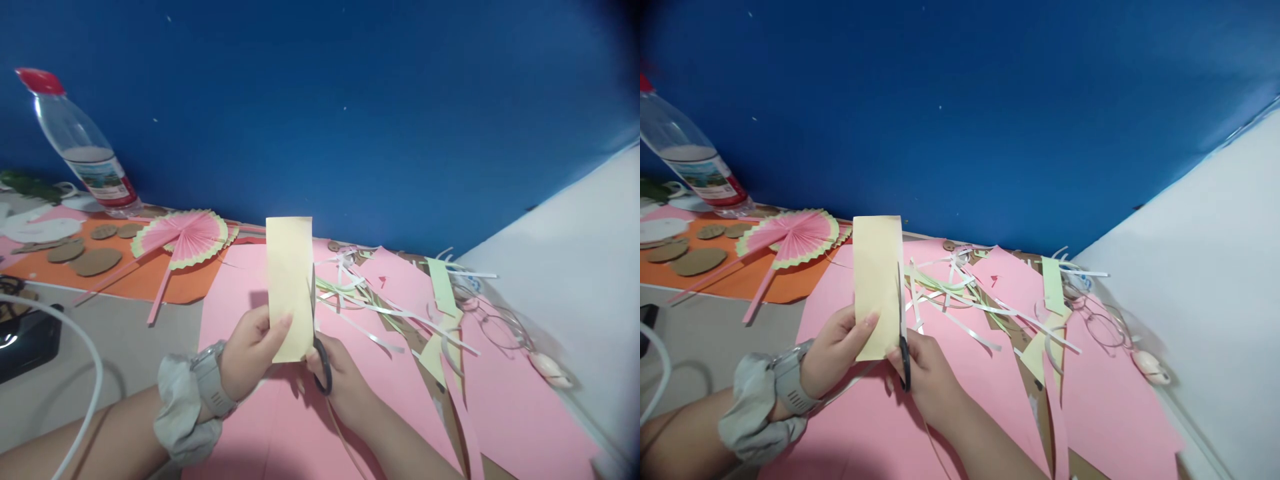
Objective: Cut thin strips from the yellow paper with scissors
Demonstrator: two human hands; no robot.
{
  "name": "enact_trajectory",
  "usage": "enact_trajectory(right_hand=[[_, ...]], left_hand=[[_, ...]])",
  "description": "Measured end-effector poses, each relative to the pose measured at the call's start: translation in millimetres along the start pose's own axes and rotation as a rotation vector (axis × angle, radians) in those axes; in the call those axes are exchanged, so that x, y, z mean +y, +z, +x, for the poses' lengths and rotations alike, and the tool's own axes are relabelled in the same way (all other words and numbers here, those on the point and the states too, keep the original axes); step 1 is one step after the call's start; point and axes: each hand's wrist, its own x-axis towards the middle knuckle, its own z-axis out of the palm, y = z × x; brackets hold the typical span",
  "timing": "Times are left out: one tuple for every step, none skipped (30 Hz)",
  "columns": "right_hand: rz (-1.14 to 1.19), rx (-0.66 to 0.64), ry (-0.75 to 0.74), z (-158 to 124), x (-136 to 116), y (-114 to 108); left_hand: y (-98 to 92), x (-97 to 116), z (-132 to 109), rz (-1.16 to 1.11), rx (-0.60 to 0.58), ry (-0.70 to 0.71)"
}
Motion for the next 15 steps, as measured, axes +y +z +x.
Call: enact_trajectory(right_hand=[[0.003, -0.001, 0.000, 0.1, -0.1, 0.0], [0.006, -0.004, 0.001, 0.1, -0.1, -0.1], [0.009, -0.006, -0.001, 0.1, 0.0, -0.1], [0.012, -0.010, -0.003, 0.2, 0.2, -0.2], [0.013, -0.013, -0.005, 0.2, 0.5, -0.3], [0.012, -0.015, -0.007, 0.3, 0.7, -0.3], [0.010, -0.016, -0.008, 0.4, 1.0, -0.3], [0.009, -0.015, -0.009, 0.4, 1.3, -0.3], [0.008, -0.014, -0.009, 0.5, 1.7, -0.3], [0.008, -0.014, -0.007, 0.5, 2.0, -0.3], [0.010, -0.012, -0.006, 0.5, 2.4, -0.3], [0.013, -0.012, -0.002, 0.5, 2.8, -0.3], [0.019, -0.012, 0.006, 0.6, 3.1, -0.3], [0.027, -0.013, 0.013, 0.6, 3.4, -0.2], [0.033, -0.015, 0.019, 0.7, 3.5, -0.2]], left_hand=[[0.1, -0.2, -0.1, -0.006, -0.004, -0.006], [0.2, -0.3, -0.3, -0.018, -0.015, -0.016], [0.4, -0.2, -0.5, -0.030, -0.025, -0.025], [0.7, -0.1, -0.7, -0.038, -0.030, -0.032], [0.9, 0.2, -0.9, -0.040, -0.027, -0.034], [1.1, 0.5, -1.1, -0.036, -0.019, -0.032], [1.2, 0.9, -1.2, -0.028, -0.010, -0.028], [1.2, 1.2, -1.2, -0.019, -0.004, -0.023], [1.1, 1.4, -1.1, -0.012, 0.000, -0.019], [0.9, 1.4, -1.0, -0.007, 0.000, -0.016], [0.6, 1.3, -0.8, -0.004, -0.003, -0.014], [0.3, 1.1, -0.7, -0.004, -0.007, -0.013], [-0.1, 0.9, -0.5, -0.007, -0.012, -0.012], [-0.4, 0.6, -0.3, -0.017, -0.020, -0.014], [-0.6, 0.4, -0.2, -0.027, -0.030, -0.019]])
